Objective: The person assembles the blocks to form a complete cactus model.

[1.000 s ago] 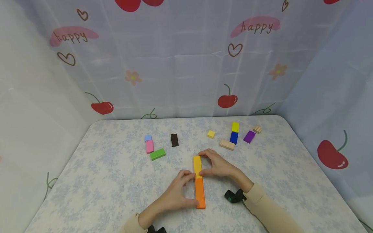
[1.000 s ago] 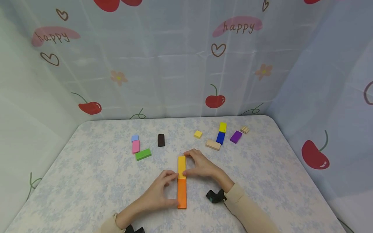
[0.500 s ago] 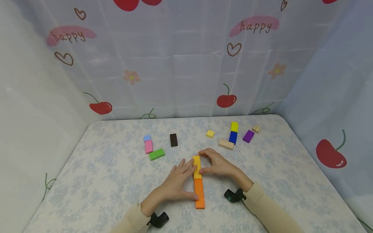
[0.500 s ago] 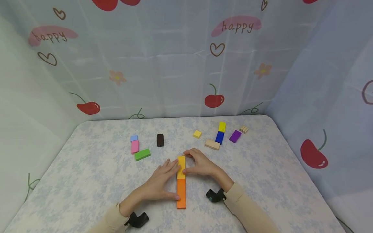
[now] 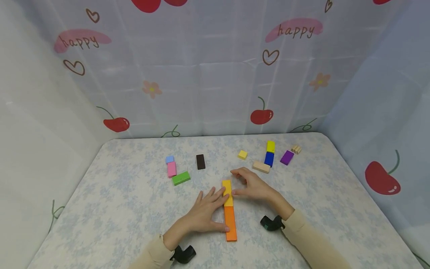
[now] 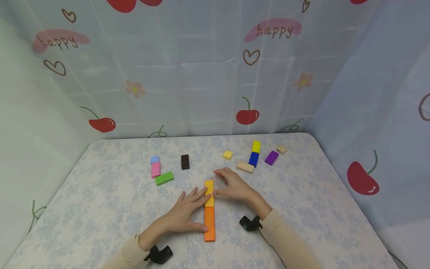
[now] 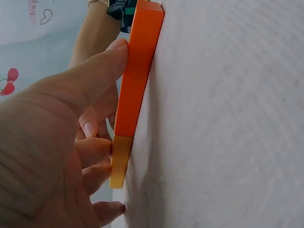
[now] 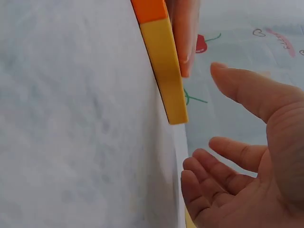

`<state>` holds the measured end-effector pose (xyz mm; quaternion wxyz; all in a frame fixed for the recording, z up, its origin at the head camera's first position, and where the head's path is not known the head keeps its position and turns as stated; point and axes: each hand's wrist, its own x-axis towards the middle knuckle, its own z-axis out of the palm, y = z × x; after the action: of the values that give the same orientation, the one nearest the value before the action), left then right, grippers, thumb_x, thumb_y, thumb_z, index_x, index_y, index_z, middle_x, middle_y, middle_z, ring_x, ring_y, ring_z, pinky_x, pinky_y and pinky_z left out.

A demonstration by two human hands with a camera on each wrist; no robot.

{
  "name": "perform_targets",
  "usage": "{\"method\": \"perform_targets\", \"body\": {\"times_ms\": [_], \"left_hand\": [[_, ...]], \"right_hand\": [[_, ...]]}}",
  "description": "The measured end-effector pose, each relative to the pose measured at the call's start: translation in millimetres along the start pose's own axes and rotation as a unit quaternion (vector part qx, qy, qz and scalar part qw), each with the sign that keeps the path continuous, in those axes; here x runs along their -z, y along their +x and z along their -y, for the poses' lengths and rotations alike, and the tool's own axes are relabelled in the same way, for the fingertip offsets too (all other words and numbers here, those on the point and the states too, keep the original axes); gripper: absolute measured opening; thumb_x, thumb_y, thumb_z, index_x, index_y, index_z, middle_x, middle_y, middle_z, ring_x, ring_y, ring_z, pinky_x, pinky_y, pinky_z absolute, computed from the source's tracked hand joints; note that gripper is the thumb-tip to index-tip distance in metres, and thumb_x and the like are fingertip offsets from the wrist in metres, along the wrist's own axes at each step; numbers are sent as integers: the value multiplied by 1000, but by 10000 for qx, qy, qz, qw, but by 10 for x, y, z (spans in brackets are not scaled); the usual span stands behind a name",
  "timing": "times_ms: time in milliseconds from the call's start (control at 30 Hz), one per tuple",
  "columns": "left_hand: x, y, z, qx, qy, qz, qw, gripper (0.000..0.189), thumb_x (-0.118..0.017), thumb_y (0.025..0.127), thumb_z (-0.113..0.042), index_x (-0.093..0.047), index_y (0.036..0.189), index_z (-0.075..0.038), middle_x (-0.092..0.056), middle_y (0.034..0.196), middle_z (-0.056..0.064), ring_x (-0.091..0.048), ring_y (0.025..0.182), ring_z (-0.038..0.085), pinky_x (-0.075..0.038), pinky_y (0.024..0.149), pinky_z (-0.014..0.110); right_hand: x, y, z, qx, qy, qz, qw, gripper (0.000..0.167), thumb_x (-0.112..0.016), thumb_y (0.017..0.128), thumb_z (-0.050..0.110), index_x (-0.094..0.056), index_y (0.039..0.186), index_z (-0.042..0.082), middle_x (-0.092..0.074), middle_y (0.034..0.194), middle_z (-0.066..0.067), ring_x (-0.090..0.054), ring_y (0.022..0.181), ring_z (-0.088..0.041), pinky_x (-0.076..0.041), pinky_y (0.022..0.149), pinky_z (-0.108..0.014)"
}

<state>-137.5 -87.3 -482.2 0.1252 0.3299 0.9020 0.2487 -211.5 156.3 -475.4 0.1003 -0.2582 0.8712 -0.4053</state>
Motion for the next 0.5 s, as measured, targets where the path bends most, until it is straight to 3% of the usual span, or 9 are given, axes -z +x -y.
{"method": "perform_targets", "body": {"times_ms": [333, 500], "left_hand": [[13, -6, -12, 134, -22, 61, 9999, 95, -72, 78, -61, -32, 154, -20, -13, 165, 0, -9, 152, 35, -5, 114, 70], [1, -5, -10, 111, 3, 68, 9999, 96, -72, 78, -62, -32, 154, -20, -14, 165, 0, -9, 152, 35, -4, 114, 70]], "right_hand": [[405, 260, -66, -159, -435, -1066, 9932, 59, -74, 88, 19, -51, 139, 0, -53, 134, -20, -56, 117, -36, -49, 97, -53], [574, 412, -167, -434, -599, -1335, 9883, 59, -73, 89, 16, -49, 141, 1, -50, 136, -20, -55, 118, -36, -47, 99, -54]]}}
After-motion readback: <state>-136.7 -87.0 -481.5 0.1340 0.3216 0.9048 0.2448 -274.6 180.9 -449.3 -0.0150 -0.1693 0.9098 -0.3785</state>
